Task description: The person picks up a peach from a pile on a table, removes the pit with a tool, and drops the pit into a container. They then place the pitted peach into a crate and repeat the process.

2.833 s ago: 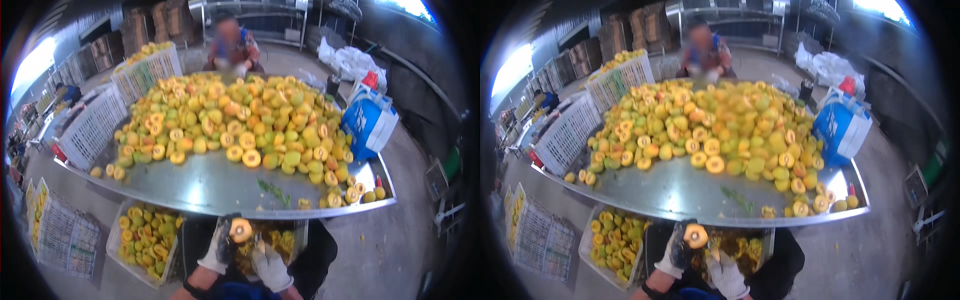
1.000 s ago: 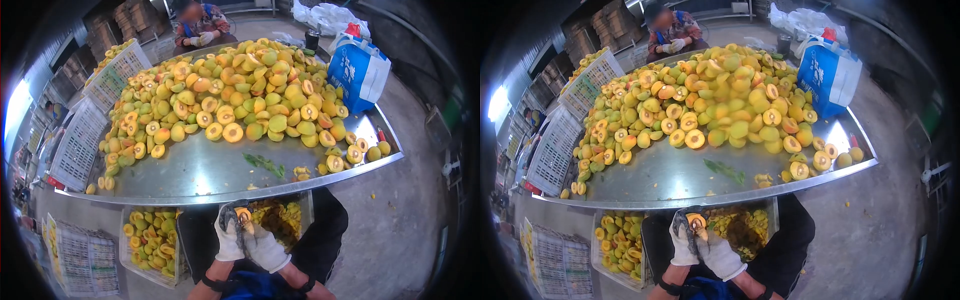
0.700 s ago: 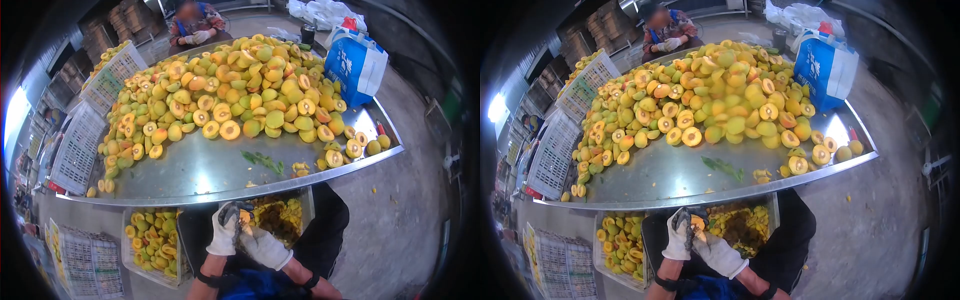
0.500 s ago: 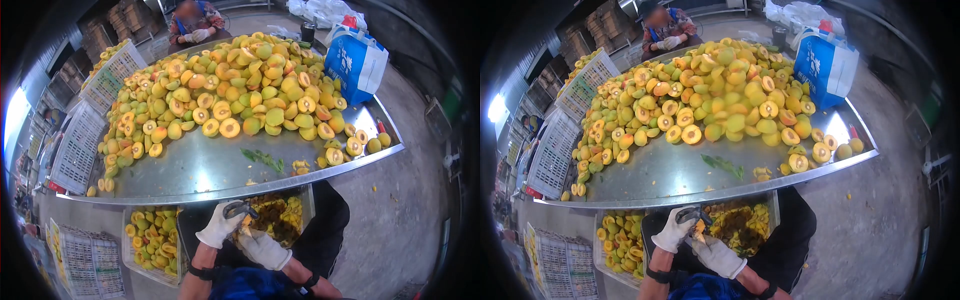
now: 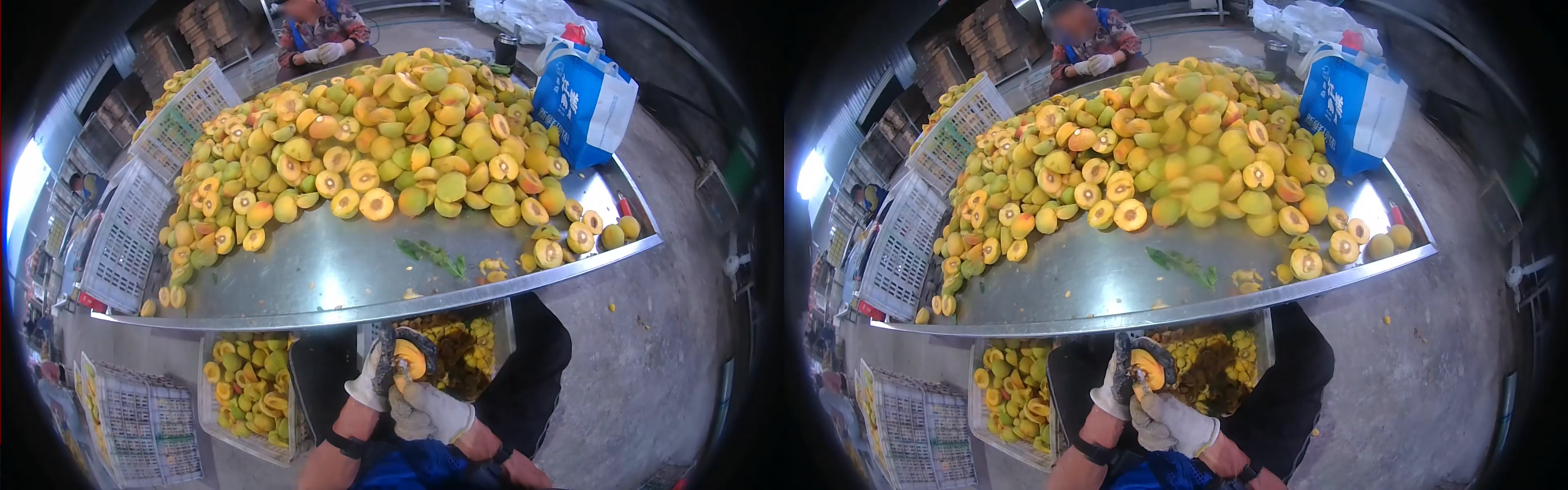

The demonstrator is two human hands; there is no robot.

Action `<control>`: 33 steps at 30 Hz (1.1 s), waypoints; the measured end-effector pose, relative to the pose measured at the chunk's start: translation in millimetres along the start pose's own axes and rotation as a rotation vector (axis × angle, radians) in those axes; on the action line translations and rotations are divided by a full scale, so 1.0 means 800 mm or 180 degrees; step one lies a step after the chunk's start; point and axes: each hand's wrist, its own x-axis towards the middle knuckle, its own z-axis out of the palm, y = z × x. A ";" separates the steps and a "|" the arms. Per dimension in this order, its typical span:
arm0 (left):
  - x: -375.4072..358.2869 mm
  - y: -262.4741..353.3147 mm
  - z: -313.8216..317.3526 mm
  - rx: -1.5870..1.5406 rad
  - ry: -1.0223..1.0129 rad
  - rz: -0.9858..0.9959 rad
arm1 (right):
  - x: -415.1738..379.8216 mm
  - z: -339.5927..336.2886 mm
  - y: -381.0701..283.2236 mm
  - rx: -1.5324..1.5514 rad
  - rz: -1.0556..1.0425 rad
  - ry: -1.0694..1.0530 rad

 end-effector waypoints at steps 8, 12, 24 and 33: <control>-0.012 0.040 0.038 -0.1282 0.1520 -0.0089 | -0.019 -0.035 0.000 -0.0215 -0.0241 -0.0262; -0.052 0.064 -0.035 -0.0278 0.2026 0.0517 | -0.005 -0.120 0.010 -0.1977 -0.0657 0.1269; -0.015 0.256 0.003 0.5099 0.2014 0.1307 | 0.006 -0.143 0.009 -0.4090 -0.0034 0.2515; 0.256 0.219 0.005 0.7607 0.0956 0.2263 | 0.006 -0.181 0.022 -0.6146 -0.0519 0.1673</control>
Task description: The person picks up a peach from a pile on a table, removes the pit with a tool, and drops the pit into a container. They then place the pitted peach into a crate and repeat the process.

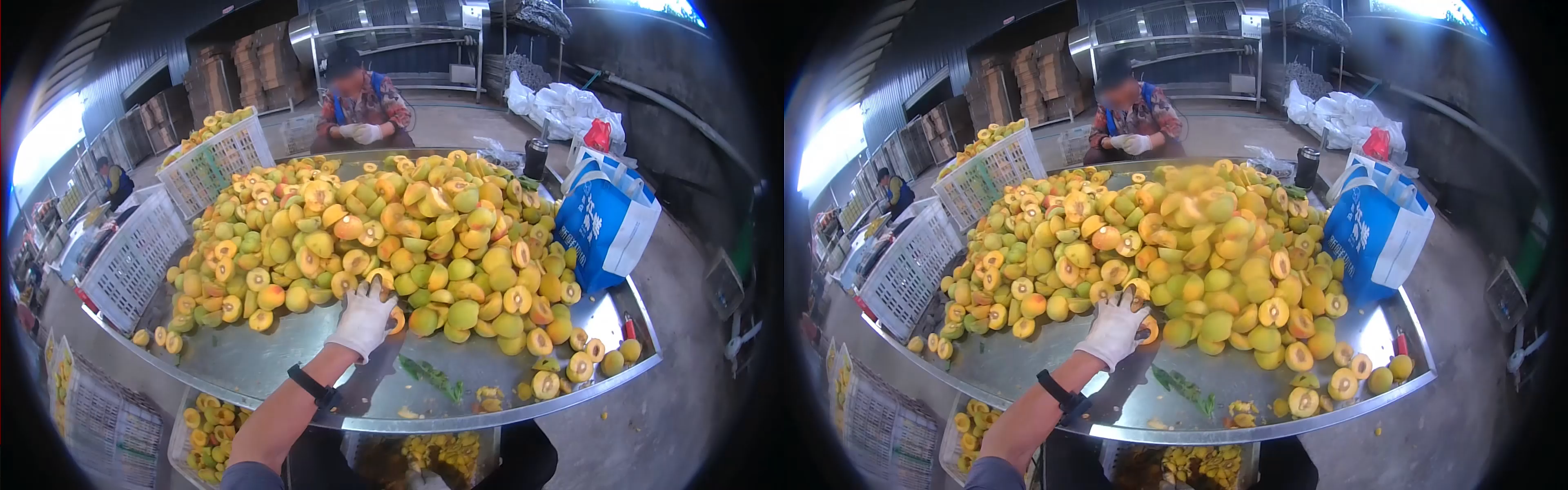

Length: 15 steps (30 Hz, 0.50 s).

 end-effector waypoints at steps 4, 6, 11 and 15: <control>0.004 0.009 -0.006 -0.0239 -0.0548 0.0250 | 0.004 -0.001 -0.002 0.0583 0.0327 -0.0074; 0.000 0.010 -0.018 -0.0466 -0.0907 0.0237 | 0.007 -0.015 -0.013 0.0772 0.0465 -0.0324; -0.039 -0.005 -0.032 -0.1567 -0.0831 -0.0227 | -0.002 -0.016 -0.020 0.0735 0.0669 -0.0077; -0.096 -0.010 -0.073 -0.3227 -0.0164 -0.0959 | -0.014 -0.073 -0.075 0.1235 0.1071 0.0520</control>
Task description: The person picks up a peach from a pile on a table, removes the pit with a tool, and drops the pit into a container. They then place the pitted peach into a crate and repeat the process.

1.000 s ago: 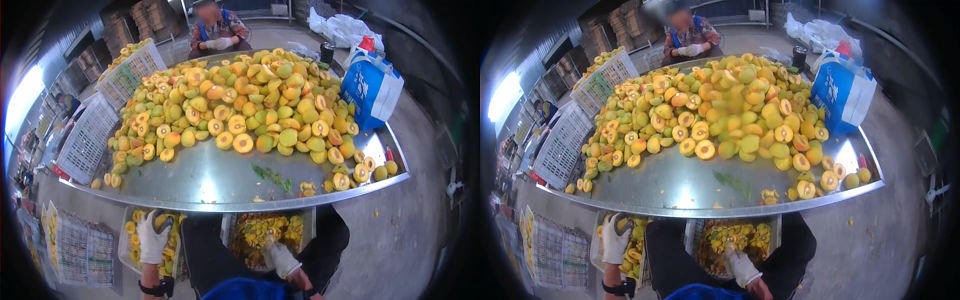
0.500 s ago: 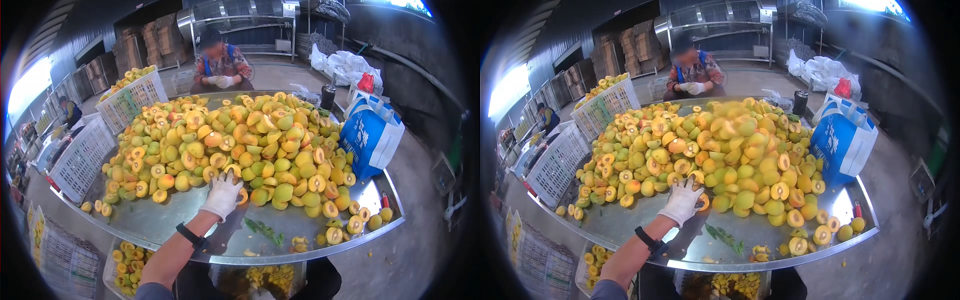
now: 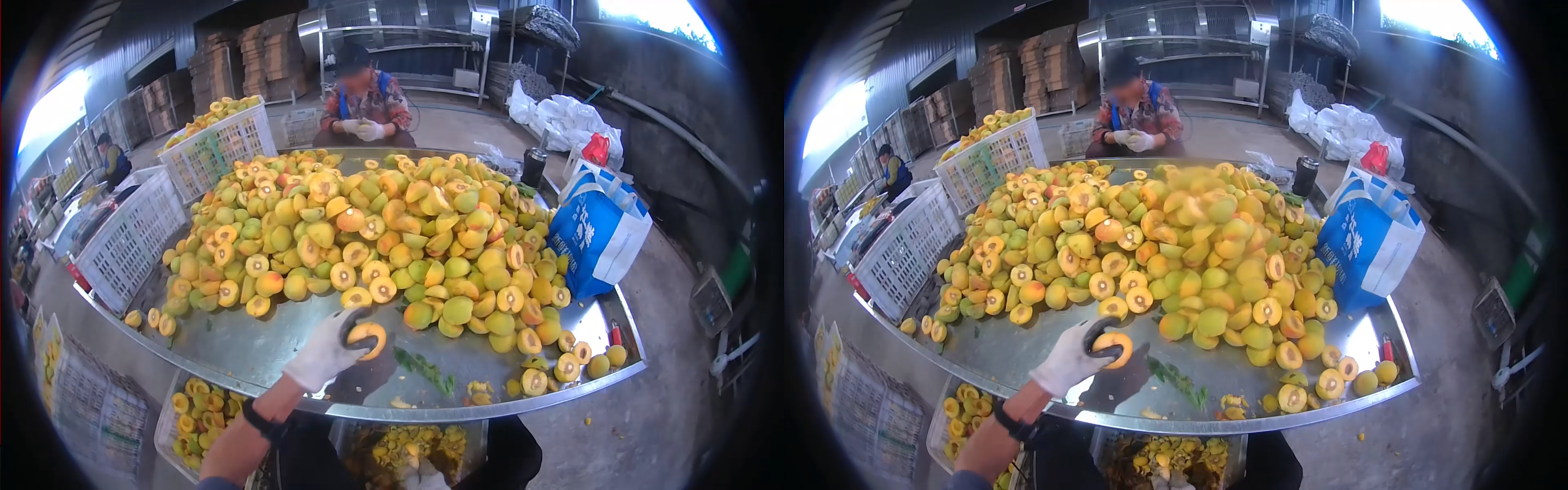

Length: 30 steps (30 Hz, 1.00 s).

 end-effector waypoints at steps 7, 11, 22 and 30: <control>-0.163 0.038 0.026 -0.3316 0.0893 -0.1321 | 0.011 -0.028 -0.028 -0.0692 0.0371 -0.0666; -0.212 0.045 0.048 -0.3718 0.0704 -0.1468 | -0.013 -0.015 -0.048 0.0078 0.0061 0.0022; -0.266 -0.036 0.136 -0.4284 0.1050 -0.1653 | -0.009 0.004 0.019 0.0342 -0.0146 0.0187; -0.250 0.000 0.132 -0.4586 0.0560 -0.1562 | -0.031 -0.007 -0.103 -0.0087 -0.0655 0.0150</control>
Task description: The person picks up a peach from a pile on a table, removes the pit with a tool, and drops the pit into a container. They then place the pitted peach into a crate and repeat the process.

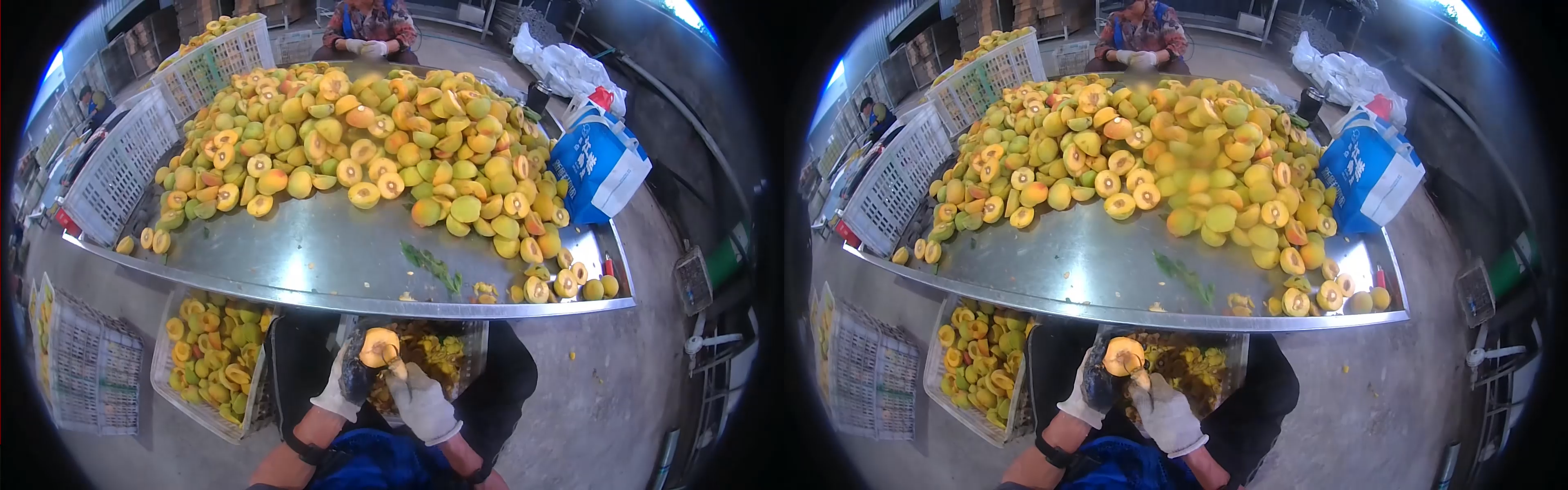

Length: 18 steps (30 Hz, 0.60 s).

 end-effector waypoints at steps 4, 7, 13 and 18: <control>0.005 -0.015 -0.016 0.0116 0.0022 0.0167 | 0.006 0.013 0.010 -0.0185 -0.0324 -0.0087; 0.000 -0.014 -0.004 0.0452 0.0314 0.0168 | 0.009 0.021 0.012 -0.0129 -0.0086 -0.0155; 0.009 -0.004 -0.001 0.0788 0.0017 0.0257 | 0.011 0.040 0.036 0.0351 -0.0494 -0.0133; 0.003 0.008 0.017 0.1683 -0.0097 0.0679 | 0.005 0.027 0.026 0.2596 0.1239 -0.1375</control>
